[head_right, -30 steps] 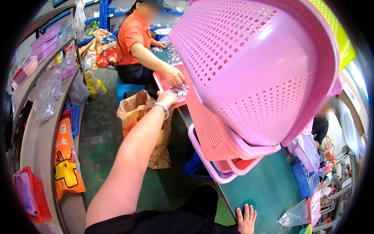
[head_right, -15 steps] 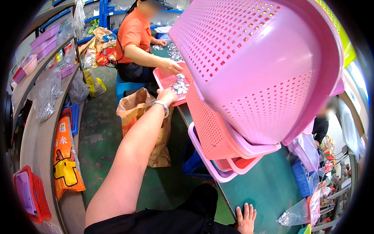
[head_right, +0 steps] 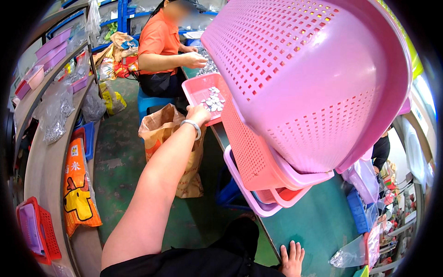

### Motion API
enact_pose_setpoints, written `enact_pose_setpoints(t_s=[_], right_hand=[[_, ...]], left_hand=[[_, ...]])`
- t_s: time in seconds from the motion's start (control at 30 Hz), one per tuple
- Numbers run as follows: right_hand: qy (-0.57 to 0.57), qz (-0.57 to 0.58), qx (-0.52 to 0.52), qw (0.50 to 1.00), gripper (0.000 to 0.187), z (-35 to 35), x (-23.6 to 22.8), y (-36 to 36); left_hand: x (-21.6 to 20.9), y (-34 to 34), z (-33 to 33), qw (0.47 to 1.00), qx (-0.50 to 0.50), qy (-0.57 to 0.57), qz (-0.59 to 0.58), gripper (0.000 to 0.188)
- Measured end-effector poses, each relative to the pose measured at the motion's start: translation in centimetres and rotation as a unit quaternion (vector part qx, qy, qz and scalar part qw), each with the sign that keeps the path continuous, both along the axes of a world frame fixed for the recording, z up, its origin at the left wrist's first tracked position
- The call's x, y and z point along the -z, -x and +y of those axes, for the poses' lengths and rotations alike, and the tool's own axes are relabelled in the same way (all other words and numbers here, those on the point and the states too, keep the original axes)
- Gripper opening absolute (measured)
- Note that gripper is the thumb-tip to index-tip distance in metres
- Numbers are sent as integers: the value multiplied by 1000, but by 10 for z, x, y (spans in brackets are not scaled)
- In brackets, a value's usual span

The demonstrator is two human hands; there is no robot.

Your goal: The person sorts small white flower-shaped plastic pieces on a green table, picking them up individually and placing them into a pink basket. The person then transfers the basket to a coworker and retrieves a new bag of similar items to continue the sorting process.

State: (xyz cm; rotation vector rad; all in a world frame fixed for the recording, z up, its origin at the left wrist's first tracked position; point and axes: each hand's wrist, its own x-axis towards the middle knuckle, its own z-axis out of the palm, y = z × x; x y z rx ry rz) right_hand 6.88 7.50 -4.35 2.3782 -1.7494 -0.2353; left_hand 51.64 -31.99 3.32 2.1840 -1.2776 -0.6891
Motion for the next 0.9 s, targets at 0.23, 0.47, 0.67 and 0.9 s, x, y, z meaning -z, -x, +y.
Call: enact_pose_setpoints(t_s=[0.23,0.47,0.67,0.9], right_hand=[[11,-2,-9,1000,59,0,2,2],[9,1,-9,1000,57,-1,1,-1],[6,7,-7,1000,56,1,3,4],[13,-5,-12,1000,54,0,4,4]], left_hand=[[0,-2,-3,1000,17,-7,-8,38],[11,-4,-9,1000,5,23,16,38],[-1,0,0,1000,-5,14,11,38],[-5,1,8,999,9,27,-16,35]])
